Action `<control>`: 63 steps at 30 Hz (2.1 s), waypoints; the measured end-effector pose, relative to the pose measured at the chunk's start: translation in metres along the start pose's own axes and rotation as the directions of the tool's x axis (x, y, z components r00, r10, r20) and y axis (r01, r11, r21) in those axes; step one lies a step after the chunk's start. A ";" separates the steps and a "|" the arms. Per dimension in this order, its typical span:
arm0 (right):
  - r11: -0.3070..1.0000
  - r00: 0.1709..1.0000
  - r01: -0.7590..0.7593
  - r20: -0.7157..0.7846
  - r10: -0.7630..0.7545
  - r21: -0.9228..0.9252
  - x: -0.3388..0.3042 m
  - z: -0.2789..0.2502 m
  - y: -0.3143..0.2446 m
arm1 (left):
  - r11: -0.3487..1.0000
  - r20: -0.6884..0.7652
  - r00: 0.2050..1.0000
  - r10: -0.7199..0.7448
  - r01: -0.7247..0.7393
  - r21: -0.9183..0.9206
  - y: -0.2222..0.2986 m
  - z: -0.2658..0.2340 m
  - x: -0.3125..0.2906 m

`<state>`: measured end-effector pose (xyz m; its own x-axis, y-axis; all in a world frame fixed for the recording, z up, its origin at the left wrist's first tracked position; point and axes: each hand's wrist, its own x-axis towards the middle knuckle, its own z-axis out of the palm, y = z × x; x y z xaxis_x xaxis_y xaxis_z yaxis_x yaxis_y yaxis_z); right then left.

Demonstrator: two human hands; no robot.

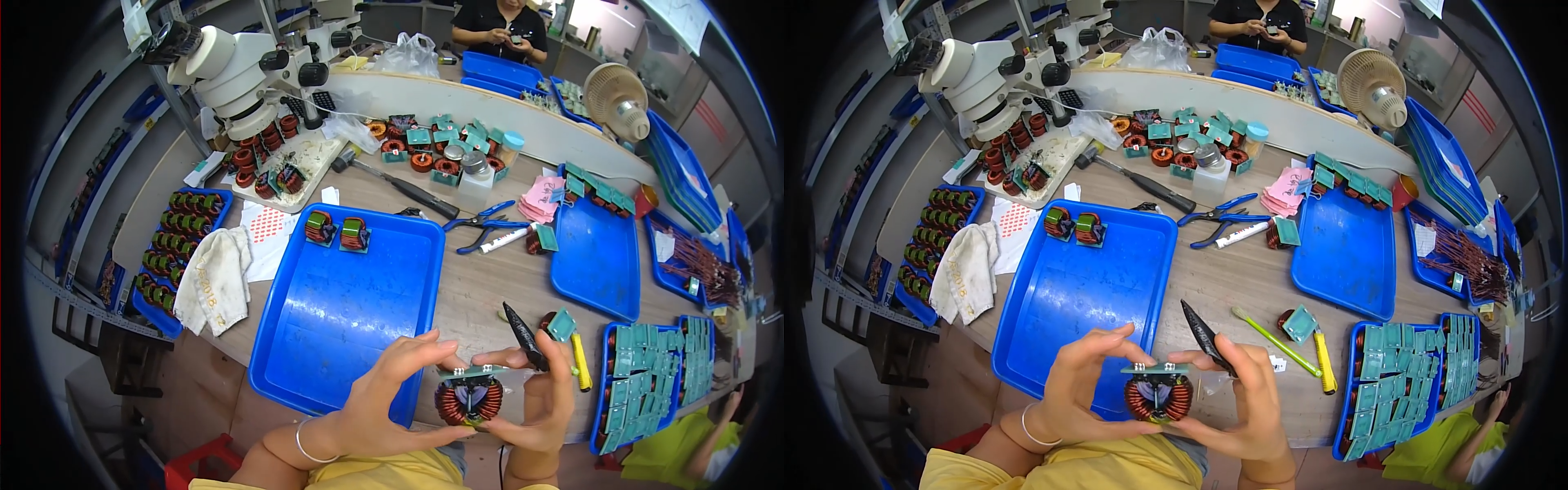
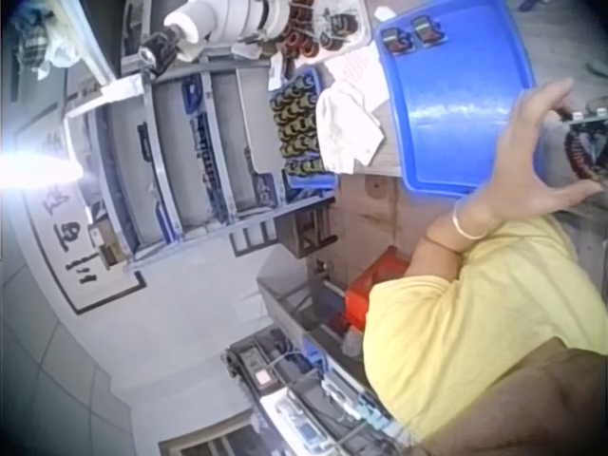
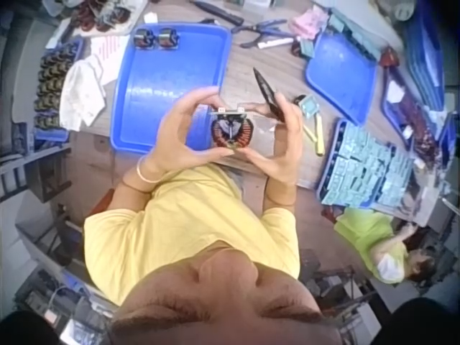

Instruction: Cleaning a blue component tray and inspecting/marking toroidal inductors at an assembly station.

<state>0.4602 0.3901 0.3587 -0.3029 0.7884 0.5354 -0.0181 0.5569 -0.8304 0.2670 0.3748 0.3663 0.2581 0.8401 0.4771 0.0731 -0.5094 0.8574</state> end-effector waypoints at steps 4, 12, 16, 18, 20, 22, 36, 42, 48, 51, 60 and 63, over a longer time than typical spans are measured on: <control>0.968 0.996 -0.086 0.042 0.078 0.237 0.003 0.001 0.000 | 0.990 -0.037 0.994 0.098 -0.094 0.104 0.003 0.002 0.000; 0.922 0.983 -0.181 0.039 0.178 0.341 -0.002 0.000 0.005 | 0.997 -0.079 0.996 0.032 -0.026 0.076 0.012 0.004 0.000; 0.924 0.984 -0.180 0.050 0.173 0.339 0.000 0.000 0.002 | 0.998 -0.083 0.996 -0.029 0.034 0.057 0.013 0.005 0.000; 0.920 0.982 -0.190 0.062 0.180 0.343 0.000 0.000 0.002 | 0.998 -0.086 0.995 -0.047 0.051 0.047 0.013 0.005 0.000; 0.913 0.980 -0.198 0.061 0.188 0.357 -0.001 0.000 0.004 | 0.997 -0.091 0.994 -0.065 0.068 0.039 0.014 0.004 0.000; 0.915 0.982 -0.190 0.057 0.181 0.355 0.001 0.001 0.003 | 0.994 -0.080 0.992 -0.098 0.101 0.034 0.014 0.003 0.000; 0.989 0.998 -0.020 -0.062 0.030 0.143 -0.001 0.007 0.005 | 0.984 0.035 0.987 -0.156 0.158 -0.087 0.001 -0.005 -0.004; 0.987 0.992 0.085 -0.081 -0.096 -0.136 -0.001 0.004 0.002 | 0.994 -0.006 0.996 -0.085 0.085 0.072 -0.007 -0.001 0.001; 0.967 0.984 0.013 -0.171 -0.058 -0.253 -0.004 0.014 0.012 | 0.752 0.013 0.973 0.231 -0.187 0.633 -0.016 0.009 -0.008; 0.984 0.985 -0.019 -0.175 -0.012 -0.180 -0.003 0.014 0.015 | 0.646 0.058 0.965 0.254 -0.214 0.733 -0.020 0.006 -0.005; 0.992 0.919 -0.083 -0.393 0.038 -0.100 0.013 0.000 0.021 | 0.629 -0.002 0.998 0.059 -0.036 0.776 -0.043 -0.059 0.030; 0.989 0.912 -0.074 -0.410 0.015 -0.128 0.013 -0.004 0.020 | 0.566 -0.039 0.999 0.033 0.014 0.824 -0.084 -0.085 0.049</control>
<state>0.4603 0.4124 0.3497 0.1144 0.8345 0.5389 0.1264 0.5259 -0.8411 0.1920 0.4749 0.3340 0.2224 0.8296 0.5121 0.8389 -0.4305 0.3331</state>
